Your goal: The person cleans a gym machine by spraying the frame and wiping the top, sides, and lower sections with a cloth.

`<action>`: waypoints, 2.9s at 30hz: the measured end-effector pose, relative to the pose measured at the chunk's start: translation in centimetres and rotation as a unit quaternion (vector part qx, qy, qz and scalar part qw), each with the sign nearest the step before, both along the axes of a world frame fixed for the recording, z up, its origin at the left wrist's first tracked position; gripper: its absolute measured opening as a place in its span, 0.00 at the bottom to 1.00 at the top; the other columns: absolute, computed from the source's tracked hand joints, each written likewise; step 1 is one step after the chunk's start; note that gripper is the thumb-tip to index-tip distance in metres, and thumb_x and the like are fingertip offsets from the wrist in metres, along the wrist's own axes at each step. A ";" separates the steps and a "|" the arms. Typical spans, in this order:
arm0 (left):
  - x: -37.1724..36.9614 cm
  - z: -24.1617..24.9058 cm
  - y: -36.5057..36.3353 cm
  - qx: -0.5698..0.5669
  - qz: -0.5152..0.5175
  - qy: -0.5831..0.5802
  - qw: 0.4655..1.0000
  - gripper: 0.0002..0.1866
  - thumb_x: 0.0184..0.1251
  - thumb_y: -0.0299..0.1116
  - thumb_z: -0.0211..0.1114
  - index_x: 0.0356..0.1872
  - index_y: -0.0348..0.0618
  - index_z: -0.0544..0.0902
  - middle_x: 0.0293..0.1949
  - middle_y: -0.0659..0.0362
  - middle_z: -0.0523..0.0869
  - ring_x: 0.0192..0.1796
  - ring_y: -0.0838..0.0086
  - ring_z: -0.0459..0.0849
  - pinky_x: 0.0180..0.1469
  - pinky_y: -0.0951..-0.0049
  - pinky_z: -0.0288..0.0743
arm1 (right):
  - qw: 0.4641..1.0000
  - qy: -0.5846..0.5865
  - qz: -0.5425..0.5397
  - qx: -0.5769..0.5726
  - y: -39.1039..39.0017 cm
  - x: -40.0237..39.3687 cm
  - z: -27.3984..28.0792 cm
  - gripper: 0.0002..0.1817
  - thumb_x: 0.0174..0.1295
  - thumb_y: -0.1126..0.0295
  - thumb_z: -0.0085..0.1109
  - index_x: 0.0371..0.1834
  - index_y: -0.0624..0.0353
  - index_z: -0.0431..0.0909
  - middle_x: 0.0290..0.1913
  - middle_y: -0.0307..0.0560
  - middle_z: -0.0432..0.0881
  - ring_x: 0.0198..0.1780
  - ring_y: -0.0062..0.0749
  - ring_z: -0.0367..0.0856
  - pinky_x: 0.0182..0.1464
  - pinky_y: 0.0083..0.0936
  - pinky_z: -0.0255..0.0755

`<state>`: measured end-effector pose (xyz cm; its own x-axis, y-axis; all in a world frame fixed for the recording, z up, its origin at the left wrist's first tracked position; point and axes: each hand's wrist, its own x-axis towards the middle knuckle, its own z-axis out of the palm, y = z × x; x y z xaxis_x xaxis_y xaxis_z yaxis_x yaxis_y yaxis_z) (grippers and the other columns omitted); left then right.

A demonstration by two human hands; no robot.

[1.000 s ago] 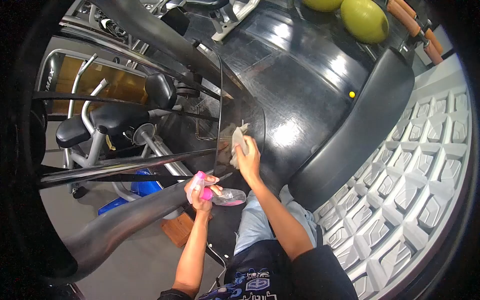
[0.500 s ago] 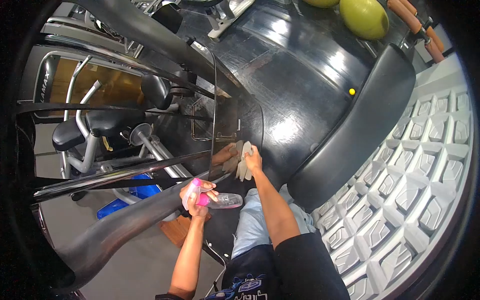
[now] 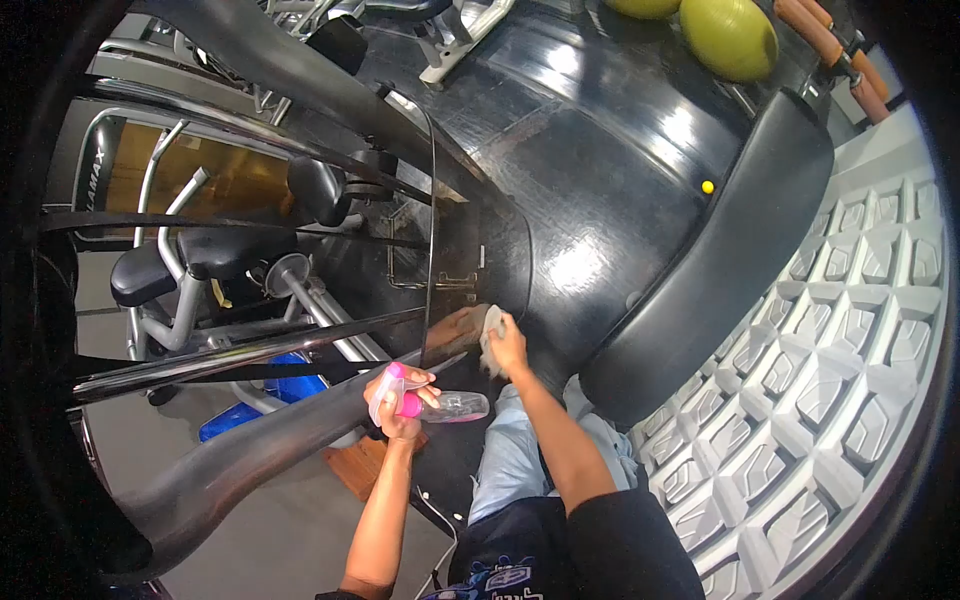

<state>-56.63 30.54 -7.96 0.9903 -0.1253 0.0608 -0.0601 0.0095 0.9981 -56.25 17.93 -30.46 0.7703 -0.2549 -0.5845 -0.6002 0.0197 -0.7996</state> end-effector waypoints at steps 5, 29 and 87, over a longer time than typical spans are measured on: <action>-0.1 -0.5 0.4 -0.022 0.021 0.047 0.998 0.33 0.66 0.54 0.53 0.37 0.21 0.78 0.25 0.42 0.83 0.20 0.60 0.84 0.32 0.64 0.84 | 0.993 -0.040 -0.032 -0.109 -3.0 7.1 -1.0 0.27 0.61 0.59 0.60 0.62 0.61 0.76 0.56 0.63 0.82 0.60 0.54 0.81 0.61 0.40 0.73; 0.4 -0.5 0.0 -0.040 0.046 0.064 0.996 0.33 0.69 0.53 0.49 0.36 0.21 0.78 0.23 0.44 0.82 0.17 0.62 0.82 0.28 0.65 0.84 | 0.950 -0.291 -0.081 -0.080 -2.7 3.8 16.4 0.15 0.61 0.67 0.62 0.46 0.66 0.77 0.40 0.58 0.81 0.45 0.56 0.83 0.48 0.39 0.74; 2.9 -0.6 -0.4 -0.117 -0.027 0.158 0.980 0.25 0.71 0.45 0.53 0.33 0.26 0.82 0.20 0.51 0.81 0.15 0.67 0.81 0.23 0.69 0.82 | 0.931 -0.286 -0.071 -0.215 -4.8 10.5 20.2 0.19 0.67 0.60 0.58 0.55 0.61 0.74 0.49 0.62 0.80 0.50 0.64 0.80 0.50 0.49 0.74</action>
